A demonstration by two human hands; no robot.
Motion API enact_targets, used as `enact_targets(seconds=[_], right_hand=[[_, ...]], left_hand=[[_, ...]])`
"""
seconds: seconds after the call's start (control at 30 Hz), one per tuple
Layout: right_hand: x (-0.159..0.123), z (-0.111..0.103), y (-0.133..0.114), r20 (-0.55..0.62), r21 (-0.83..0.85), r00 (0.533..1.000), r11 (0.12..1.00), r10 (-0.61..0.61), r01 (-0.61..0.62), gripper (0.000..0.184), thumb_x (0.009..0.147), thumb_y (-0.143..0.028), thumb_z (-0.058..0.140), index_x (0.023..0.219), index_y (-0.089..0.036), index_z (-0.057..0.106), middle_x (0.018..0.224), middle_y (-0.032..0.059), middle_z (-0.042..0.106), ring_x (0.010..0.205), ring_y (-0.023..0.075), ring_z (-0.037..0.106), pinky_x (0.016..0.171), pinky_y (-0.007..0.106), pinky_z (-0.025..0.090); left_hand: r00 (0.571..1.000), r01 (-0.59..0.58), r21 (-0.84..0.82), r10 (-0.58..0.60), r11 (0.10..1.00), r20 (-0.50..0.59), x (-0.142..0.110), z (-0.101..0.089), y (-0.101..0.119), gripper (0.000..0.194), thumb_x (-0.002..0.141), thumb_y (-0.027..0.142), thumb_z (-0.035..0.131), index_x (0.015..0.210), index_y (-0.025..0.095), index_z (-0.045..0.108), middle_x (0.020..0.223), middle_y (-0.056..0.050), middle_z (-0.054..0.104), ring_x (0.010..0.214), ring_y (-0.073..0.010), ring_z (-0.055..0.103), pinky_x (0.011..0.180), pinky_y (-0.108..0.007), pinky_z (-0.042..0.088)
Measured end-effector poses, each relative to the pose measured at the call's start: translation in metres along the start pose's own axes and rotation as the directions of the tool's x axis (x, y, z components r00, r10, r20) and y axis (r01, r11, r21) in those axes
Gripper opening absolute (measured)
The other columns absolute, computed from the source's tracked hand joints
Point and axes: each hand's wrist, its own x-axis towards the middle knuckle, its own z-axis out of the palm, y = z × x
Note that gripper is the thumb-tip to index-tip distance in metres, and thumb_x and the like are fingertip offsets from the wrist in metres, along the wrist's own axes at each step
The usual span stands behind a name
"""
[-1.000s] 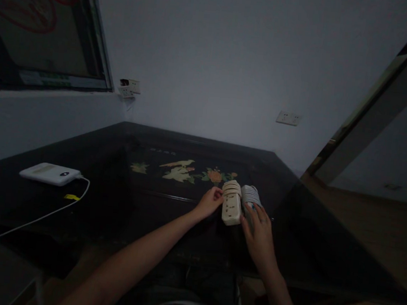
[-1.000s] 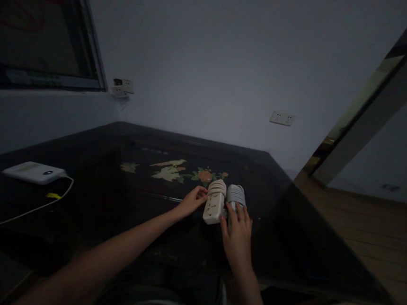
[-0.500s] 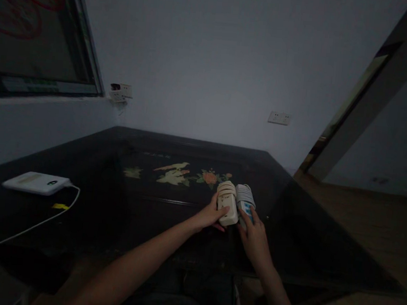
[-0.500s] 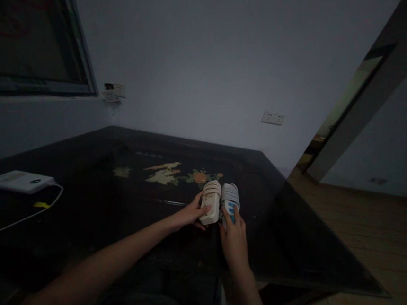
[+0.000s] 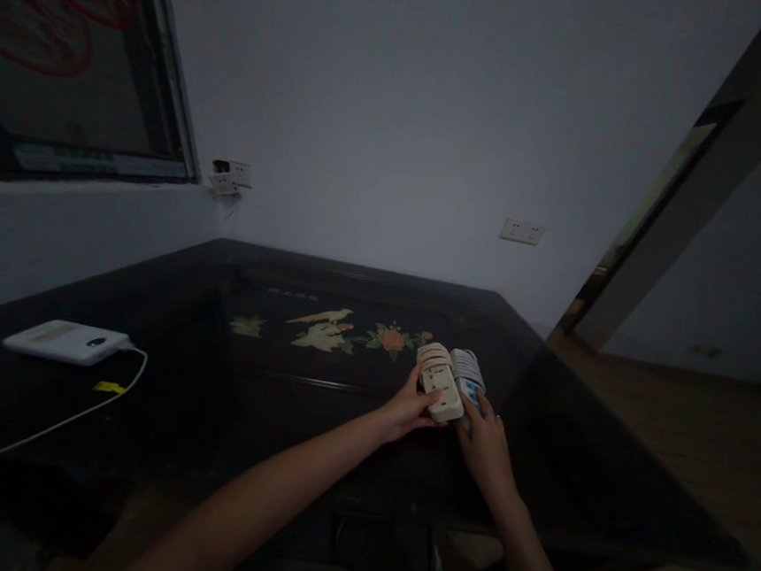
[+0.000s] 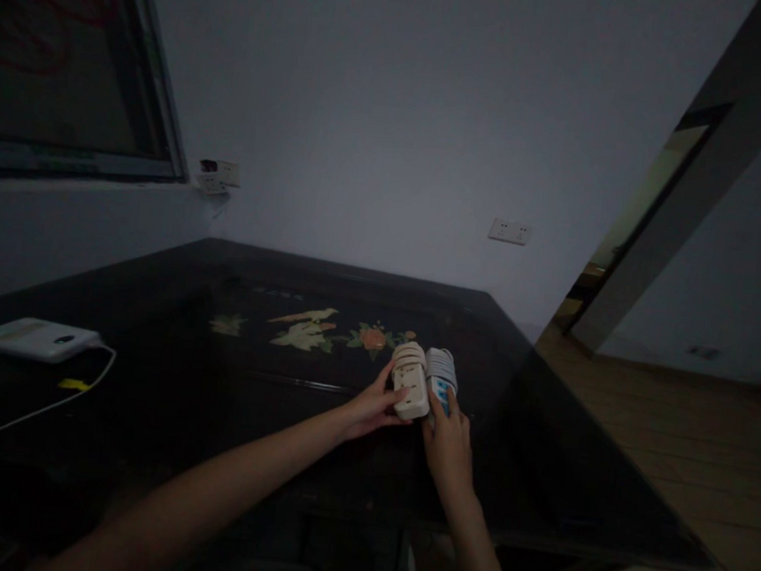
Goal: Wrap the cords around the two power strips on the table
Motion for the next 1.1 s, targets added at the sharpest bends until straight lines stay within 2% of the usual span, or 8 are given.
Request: enact_targets(seconds=[0.37, 0.53, 0.63, 0.73, 0.83, 0.93, 1.0, 1.1], right_hand=[[0.02, 0.008, 0.025, 0.019, 0.008, 1.0, 1.0, 0.009, -0.009, 0.045, 0.085, -0.018, 0.045, 0.129, -0.017, 0.055, 0.14, 0.0183, 0.044, 0.117, 0.0319, 0.053, 0.093, 0.041, 0.044], [0.019, 0.008, 0.027, -0.082, 0.125, 0.996, 0.992, -0.019, 0.029, 0.042, 0.087, -0.03, 0.048, 0.127, -0.021, 0.057, 0.136, 0.0152, 0.05, 0.129, 0.034, 0.04, 0.101, 0.053, 0.036], [0.023, -0.005, 0.016, -0.204, 0.321, 0.979, 0.946, 0.013, 0.054, 0.041, 0.087, -0.04, 0.048, 0.118, -0.018, 0.062, 0.13, 0.0163, 0.054, 0.13, 0.0337, 0.039, 0.103, 0.055, 0.033], [0.036, -0.019, -0.013, -0.176, 0.662, 0.977, 0.749, 0.122, 0.026, 0.041, 0.085, -0.046, 0.051, 0.114, -0.019, 0.062, 0.12, 0.0142, 0.061, 0.113, 0.0284, 0.055, 0.098, 0.048, 0.042], [0.056, -0.024, -0.054, 0.067, 0.938, 0.973, 0.317, 0.222, -0.137, 0.05, 0.079, -0.053, 0.058, 0.118, -0.023, 0.058, 0.113, 0.0094, 0.065, 0.094, 0.0232, 0.064, 0.085, 0.041, 0.051], [0.079, -0.02, -0.093, 0.26, 0.964, 0.96, -0.079, 0.106, -0.252, 0.052, 0.081, -0.059, 0.053, 0.12, -0.024, 0.057, 0.118, 0.0074, 0.064, 0.093, 0.0215, 0.065, 0.079, 0.036, 0.054], [0.09, -0.014, -0.11, 0.218, 0.964, 0.973, -0.173, 0.081, -0.202, 0.054, 0.081, -0.06, 0.051, 0.117, -0.021, 0.058, 0.118, 0.0089, 0.064, 0.099, 0.0229, 0.064, 0.082, 0.036, 0.053], [0.097, -0.006, -0.118, 0.169, 0.972, 0.977, -0.187, 0.131, -0.143, 0.057, 0.076, -0.053, 0.061, 0.121, -0.02, 0.054, 0.114, 0.0094, 0.066, 0.098, 0.0243, 0.065, 0.083, 0.038, 0.053]], left_hand=[[0.997, -0.016, -0.107, 0.007, 0.994, -0.08, 0.028, 0.014, -0.015, 0.092, 0.075, 0.013, 0.07, 0.144, 0.037, 0.014, 0.139, -0.015, 0.044, 0.091, -0.0237, 0.066, 0.069, -0.038, 0.057], [0.997, -0.003, -0.131, -0.007, 0.991, -0.073, 0.022, 0.004, -0.005, 0.092, 0.073, 0.014, 0.073, 0.144, 0.037, 0.018, 0.135, -0.014, 0.048, 0.085, -0.0211, 0.067, 0.069, -0.037, 0.056], [0.999, -0.006, -0.18, -0.002, 0.984, -0.041, 0.013, -0.009, 0.008, 0.091, 0.075, 0.016, 0.072, 0.144, 0.04, 0.018, 0.133, -0.012, 0.05, 0.084, -0.0196, 0.067, 0.069, -0.035, 0.055], [0.998, -0.031, -0.231, 0.042, 0.972, 0.042, -0.001, -0.025, 0.025, 0.09, 0.076, 0.019, 0.072, 0.144, 0.041, 0.017, 0.126, -0.01, 0.056, 0.083, -0.0171, 0.066, 0.068, -0.03, 0.054], [0.977, -0.082, -0.183, 0.115, 0.98, 0.179, -0.019, -0.039, 0.047, 0.091, 0.075, 0.024, 0.074, 0.144, 0.045, 0.018, 0.118, -0.006, 0.06, 0.075, -0.015, 0.065, 0.065, -0.028, 0.053], [0.953, -0.113, -0.065, 0.126, 0.992, 0.275, -0.035, -0.049, 0.067, 0.094, 0.071, 0.028, 0.078, 0.143, 0.048, 0.02, 0.116, -0.005, 0.06, 0.073, -0.0148, 0.064, 0.064, -0.028, 0.052], [0.952, -0.128, 0.026, 0.116, 0.991, 0.282, -0.042, -0.053, 0.075, 0.096, 0.069, 0.03, 0.079, 0.143, 0.048, 0.02, 0.117, -0.005, 0.06, 0.076, -0.0159, 0.063, 0.066, -0.028, 0.052], [0.968, -0.168, 0.128, 0.138, 0.977, 0.212, -0.041, -0.057, 0.075, 0.093, 0.072, 0.041, 0.075, 0.145, 0.043, 0.018, 0.121, -0.007, 0.059, 0.084, -0.018, 0.063, 0.069, -0.028, 0.05]])
